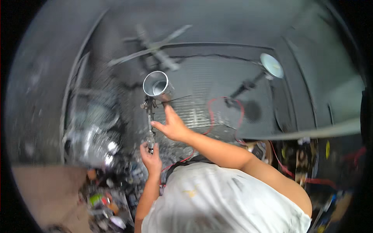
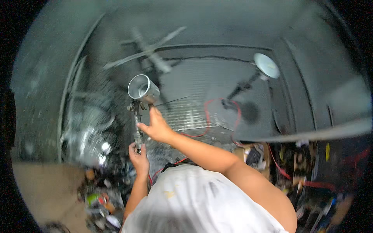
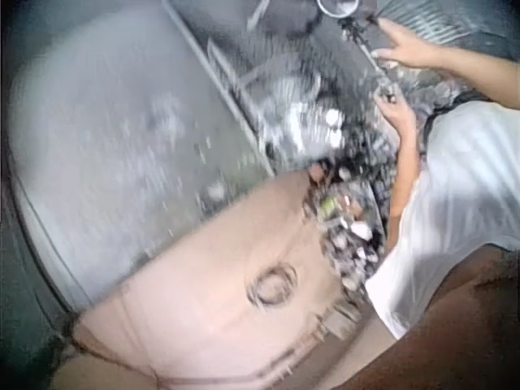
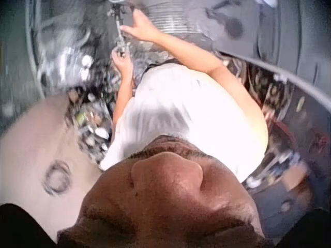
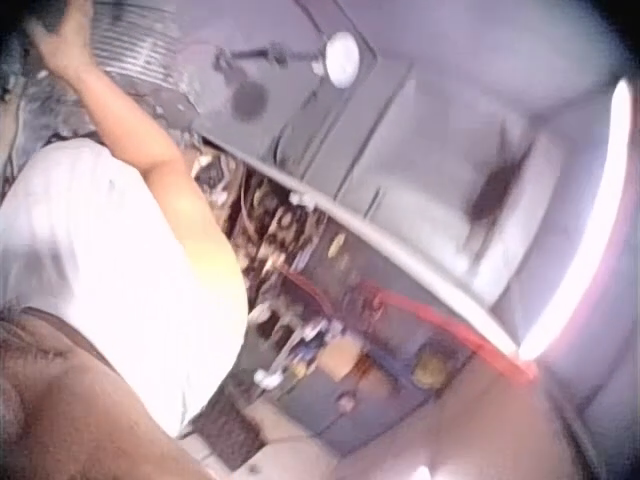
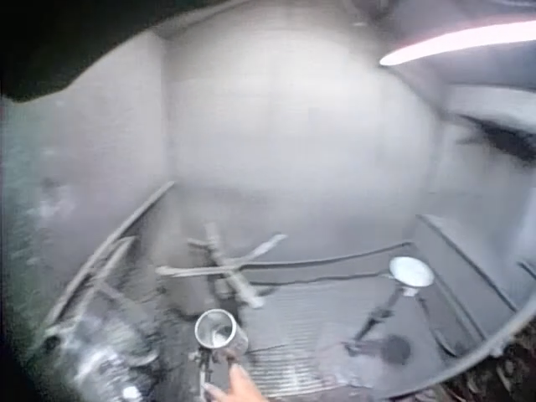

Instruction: Preparing, cleaning, and spray painting various circular car parts in a workshop and spray booth.

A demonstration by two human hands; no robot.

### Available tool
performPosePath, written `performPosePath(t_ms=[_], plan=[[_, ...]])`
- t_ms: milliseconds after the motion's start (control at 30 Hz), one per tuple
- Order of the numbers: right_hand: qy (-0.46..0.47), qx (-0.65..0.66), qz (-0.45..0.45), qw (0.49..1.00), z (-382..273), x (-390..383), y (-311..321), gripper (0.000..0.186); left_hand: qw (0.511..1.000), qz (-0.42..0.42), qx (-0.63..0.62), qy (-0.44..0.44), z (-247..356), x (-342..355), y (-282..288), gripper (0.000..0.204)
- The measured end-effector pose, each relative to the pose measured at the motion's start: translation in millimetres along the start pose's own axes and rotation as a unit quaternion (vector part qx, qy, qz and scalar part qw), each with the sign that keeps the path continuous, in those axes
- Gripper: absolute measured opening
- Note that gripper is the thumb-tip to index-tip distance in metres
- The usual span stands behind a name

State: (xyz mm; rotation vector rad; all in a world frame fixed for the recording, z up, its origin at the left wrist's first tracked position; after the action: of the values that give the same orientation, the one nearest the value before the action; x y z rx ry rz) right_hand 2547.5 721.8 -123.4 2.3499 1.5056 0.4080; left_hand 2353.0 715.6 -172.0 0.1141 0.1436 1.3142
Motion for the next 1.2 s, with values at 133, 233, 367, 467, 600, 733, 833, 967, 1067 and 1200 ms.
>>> performPosePath(t_ms=[133, 233, 367, 467, 600, 733, 833, 967, 1067, 1200], plan=[[-0.043, 0.126, 0.186, 0.973, 22.3, -14.0, 102.9, 0.075, 0.988, -0.139, -0.033, -0.051, 20.4, -19.9, -113.6, 0.037], [-0.043, 0.154, 0.334, 0.929, 42.8, -41.2, 190.1, 0.076, 0.950, -0.302, -0.050, -0.066, 37.3, -47.8, -193.7, 0.043], [-0.063, 0.285, 0.417, 0.861, 66.9, -93.5, 311.9, 0.072, 0.830, -0.545, 0.015, -0.115, 80.3, -75.5, -290.5, 0.047], [-0.125, 0.195, 0.474, 0.849, 70.9, -145.5, 395.1, 0.056, 0.769, -0.619, 0.003, -0.161, 115.4, -101.1, -363.6, 0.045], [-0.102, 0.176, 0.514, 0.833, 78.1, -202.8, 465.5, 0.053, 0.704, -0.697, -0.099, -0.092, 168.0, -141.2, -440.2, 0.040], [-0.085, 0.171, 0.499, 0.845, 65.1, -243.7, 513.6, 0.055, 0.659, -0.748, -0.077, -0.024, 181.1, -181.6, -501.1, 0.037], [-0.088, 0.177, 0.491, 0.849, 72.3, -265.4, 528.3, 0.056, 0.613, -0.770, -0.156, 0.084, 174.6, -198.8, -528.9, 0.031], [-0.116, 0.206, 0.475, 0.848, 74.6, -289.7, 530.4, 0.053, 0.544, -0.821, -0.139, 0.105, 162.7, -218.5, -549.9, 0.019], [-0.130, 0.234, 0.471, 0.841, 67.3, -300.1, 517.8, 0.052, 0.509, -0.846, -0.128, 0.095, 154.7, -225.8, -552.3, 0.016], [-0.134, 0.252, 0.437, 0.853, 69.0, -303.2, 504.9, 0.055, 0.489, -0.870, -0.063, 0.014, 165.7, -211.8, -547.3, 0.013]])
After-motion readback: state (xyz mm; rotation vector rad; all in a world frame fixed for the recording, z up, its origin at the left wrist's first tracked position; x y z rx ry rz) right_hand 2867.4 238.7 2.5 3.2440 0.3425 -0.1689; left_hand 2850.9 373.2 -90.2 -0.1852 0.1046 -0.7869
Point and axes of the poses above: each hand's wrist, its own x-axis towards the middle knuckle, its own y-axis out of the back of the hand, z = x × y, the point moved 2 cm from there along x, towards the middle knuckle, and after that the axes turned 1 degree about y, right-handed, at the moved point
